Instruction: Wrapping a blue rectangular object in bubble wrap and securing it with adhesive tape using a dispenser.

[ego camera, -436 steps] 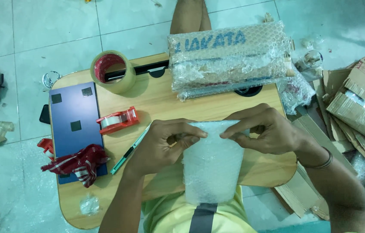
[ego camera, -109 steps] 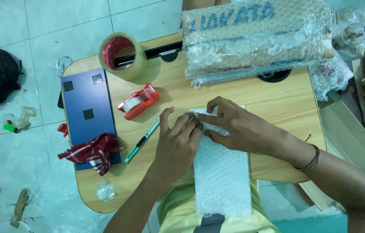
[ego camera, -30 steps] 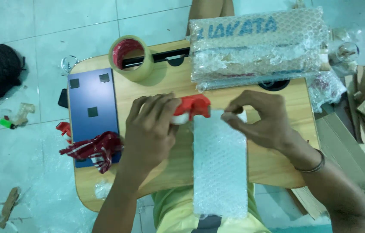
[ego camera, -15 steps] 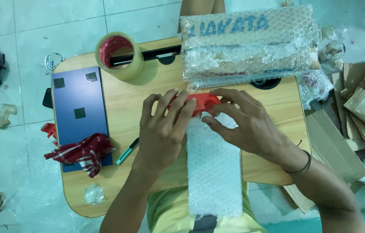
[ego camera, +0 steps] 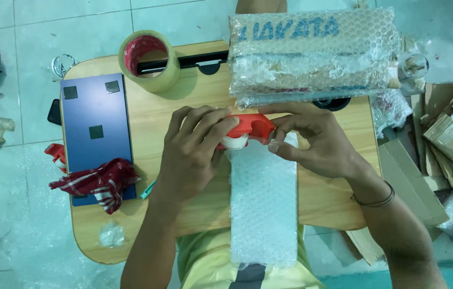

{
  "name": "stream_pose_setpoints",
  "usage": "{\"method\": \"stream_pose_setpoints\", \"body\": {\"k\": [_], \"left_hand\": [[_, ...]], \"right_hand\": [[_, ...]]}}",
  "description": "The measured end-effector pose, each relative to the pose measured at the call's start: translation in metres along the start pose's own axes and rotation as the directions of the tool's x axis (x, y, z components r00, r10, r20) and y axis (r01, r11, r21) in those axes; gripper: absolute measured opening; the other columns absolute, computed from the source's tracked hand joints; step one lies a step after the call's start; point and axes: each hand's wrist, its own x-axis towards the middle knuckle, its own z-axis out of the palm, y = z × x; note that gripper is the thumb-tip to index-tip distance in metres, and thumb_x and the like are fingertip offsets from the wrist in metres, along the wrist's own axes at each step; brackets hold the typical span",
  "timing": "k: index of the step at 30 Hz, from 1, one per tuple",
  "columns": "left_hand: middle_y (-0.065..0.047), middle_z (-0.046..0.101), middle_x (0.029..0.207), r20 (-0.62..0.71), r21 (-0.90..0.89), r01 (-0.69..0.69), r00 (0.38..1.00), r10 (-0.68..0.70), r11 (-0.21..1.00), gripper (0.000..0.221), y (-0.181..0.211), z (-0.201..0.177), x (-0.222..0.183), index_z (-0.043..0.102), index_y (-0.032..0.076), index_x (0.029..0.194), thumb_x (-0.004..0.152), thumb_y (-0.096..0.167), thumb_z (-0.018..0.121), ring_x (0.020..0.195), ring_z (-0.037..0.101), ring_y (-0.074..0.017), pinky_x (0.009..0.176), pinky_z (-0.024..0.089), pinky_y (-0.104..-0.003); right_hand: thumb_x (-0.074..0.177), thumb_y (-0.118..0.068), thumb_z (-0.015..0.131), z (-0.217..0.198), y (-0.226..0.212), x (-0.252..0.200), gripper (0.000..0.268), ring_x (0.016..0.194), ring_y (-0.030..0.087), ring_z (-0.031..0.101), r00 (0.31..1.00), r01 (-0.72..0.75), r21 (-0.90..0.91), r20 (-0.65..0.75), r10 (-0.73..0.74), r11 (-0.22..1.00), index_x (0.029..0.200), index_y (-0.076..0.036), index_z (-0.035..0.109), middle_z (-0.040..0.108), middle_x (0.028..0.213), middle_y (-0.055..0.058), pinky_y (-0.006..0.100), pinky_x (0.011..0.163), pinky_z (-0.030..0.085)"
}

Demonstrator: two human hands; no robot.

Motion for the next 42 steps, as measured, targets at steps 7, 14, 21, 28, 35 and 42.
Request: {"method": "stream_pose_setpoints", "body": {"k": [7,14,21,28,35,42], "left_hand": [[-0.009,0.069,0.122,0.018,-0.107,0.023,1.0,-0.021,0.994,0.04,-0.005,0.004,-0.003,0.068,0.012,0.126,0.088,0.014,0.082,0.11,0.066,-0.0298,0.098,0.047,-0.049],[-0.012,0.068,0.122,0.045,-0.174,0.048,0.998,-0.04,0.984,0.05,-0.006,0.003,-0.005,0.065,0.009,0.128,0.083,0.01,0.085,0.111,0.066,-0.0323,0.098,0.048,-0.049],[-0.012,0.067,0.123,0.088,-0.212,0.07,0.995,-0.053,0.975,0.045,-0.008,0.005,-0.008,0.064,0.009,0.13,0.088,0.015,0.079,0.113,0.065,-0.0332,0.1,0.049,-0.048],[-0.015,0.065,0.12,0.082,-0.252,0.079,0.995,-0.06,0.964,0.04,-0.01,0.003,-0.006,0.064,0.006,0.127,0.09,0.012,0.078,0.113,0.065,-0.0352,0.099,0.049,-0.048],[-0.013,0.065,0.124,0.125,-0.289,0.131,0.987,-0.098,0.948,0.051,-0.009,0.0,-0.005,0.063,0.007,0.129,0.083,0.009,0.083,0.118,0.064,-0.0354,0.101,0.051,-0.05],[-0.012,0.065,0.125,0.117,-0.346,0.131,0.989,-0.096,0.929,0.05,-0.014,0.002,-0.007,0.062,0.006,0.129,0.084,0.008,0.083,0.12,0.064,-0.0357,0.103,0.052,-0.05]], "right_hand": [[0.089,-0.007,0.073,-0.004,0.002,0.002,0.019,0.121,0.051,0.065,0.999,-0.029,0.104,0.026,0.027,0.994,0.083,0.01,0.068,0.057,0.142,0.034,0.06,0.093,0.058],[0.078,-0.003,0.076,-0.01,0.0,0.002,0.008,0.048,0.002,0.034,0.982,-0.183,0.096,0.073,0.176,0.978,0.076,0.001,0.07,0.072,0.133,0.02,0.019,0.039,0.032],[0.079,-0.005,0.077,-0.012,0.002,0.002,0.015,0.049,0.001,0.034,0.977,-0.205,0.141,0.083,0.195,0.969,0.072,0.0,0.065,0.073,0.132,0.019,0.018,0.04,0.033],[0.087,-0.002,0.075,-0.009,0.031,-0.003,0.016,0.102,0.031,0.072,0.993,-0.097,0.277,0.085,0.077,0.956,0.078,0.007,0.065,0.07,0.12,0.033,0.043,0.077,0.064],[0.087,-0.003,0.074,-0.009,0.024,0.004,0.016,0.106,0.034,0.071,0.992,-0.08,0.324,0.119,0.043,0.943,0.08,0.008,0.067,0.069,0.122,0.033,0.047,0.08,0.063],[0.088,-0.01,0.075,-0.009,0.024,0.005,0.017,0.105,0.032,0.07,0.991,-0.056,0.388,0.137,0.003,0.92,0.085,0.005,0.069,0.068,0.126,0.03,0.049,0.087,0.062]]}}
